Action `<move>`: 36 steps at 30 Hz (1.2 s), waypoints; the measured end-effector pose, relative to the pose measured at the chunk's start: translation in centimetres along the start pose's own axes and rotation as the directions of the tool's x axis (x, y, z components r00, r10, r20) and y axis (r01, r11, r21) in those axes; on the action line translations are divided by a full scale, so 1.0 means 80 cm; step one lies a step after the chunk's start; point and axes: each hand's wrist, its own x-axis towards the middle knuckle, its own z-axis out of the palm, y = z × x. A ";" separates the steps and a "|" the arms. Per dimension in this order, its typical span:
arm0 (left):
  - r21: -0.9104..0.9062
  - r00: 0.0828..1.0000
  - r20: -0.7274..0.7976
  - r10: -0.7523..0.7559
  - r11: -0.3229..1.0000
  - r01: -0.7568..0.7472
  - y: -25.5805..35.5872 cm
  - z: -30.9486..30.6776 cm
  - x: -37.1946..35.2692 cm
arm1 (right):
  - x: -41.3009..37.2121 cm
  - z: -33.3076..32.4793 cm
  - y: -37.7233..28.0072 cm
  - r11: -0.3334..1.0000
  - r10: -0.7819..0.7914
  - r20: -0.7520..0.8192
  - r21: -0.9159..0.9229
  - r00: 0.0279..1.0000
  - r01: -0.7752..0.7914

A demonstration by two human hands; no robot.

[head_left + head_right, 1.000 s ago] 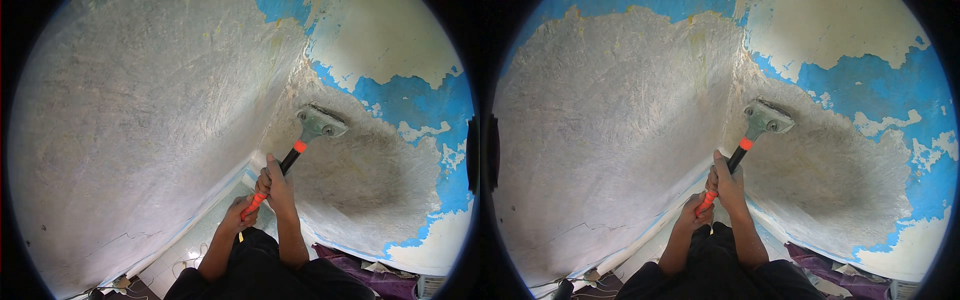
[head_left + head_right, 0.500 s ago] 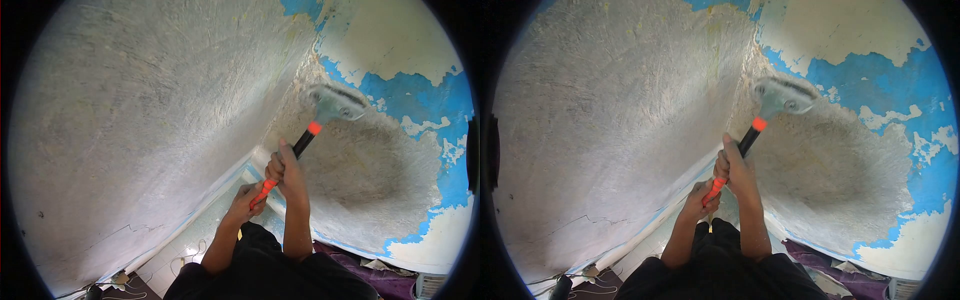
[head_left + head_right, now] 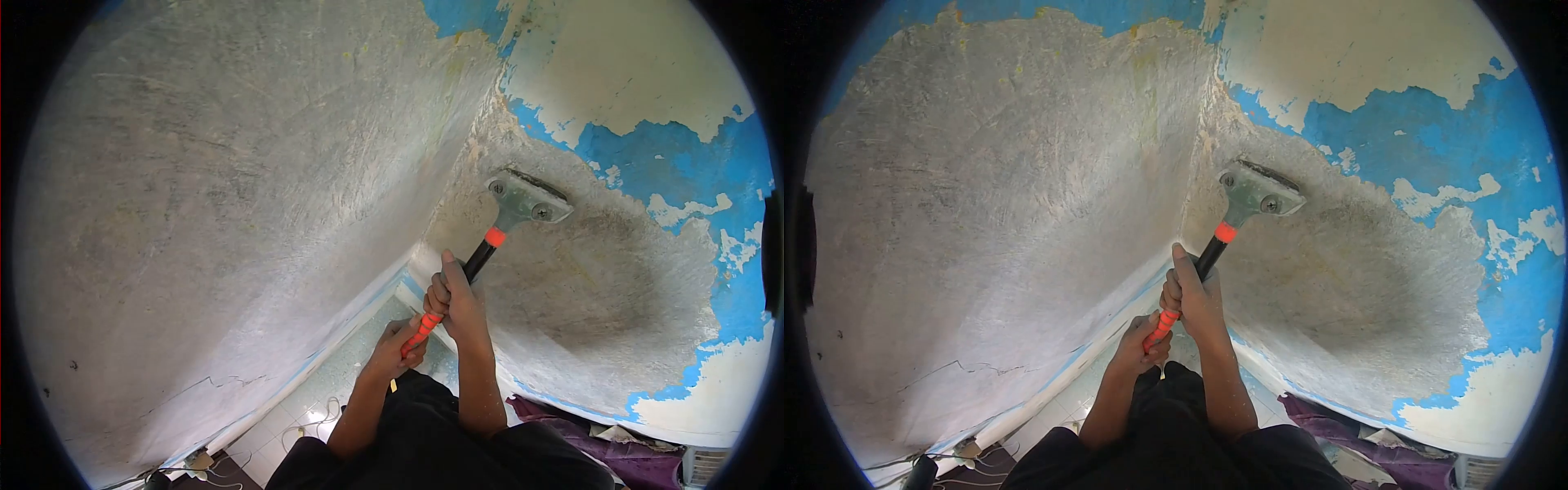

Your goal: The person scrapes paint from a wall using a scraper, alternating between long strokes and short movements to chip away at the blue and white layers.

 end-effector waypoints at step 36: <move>0.420 0.984 -0.163 -0.068 0.898 0.132 -0.121 -0.077 0.047 | -0.002 -0.141 0.112 0.997 0.076 0.017 -0.008 0.997 -0.076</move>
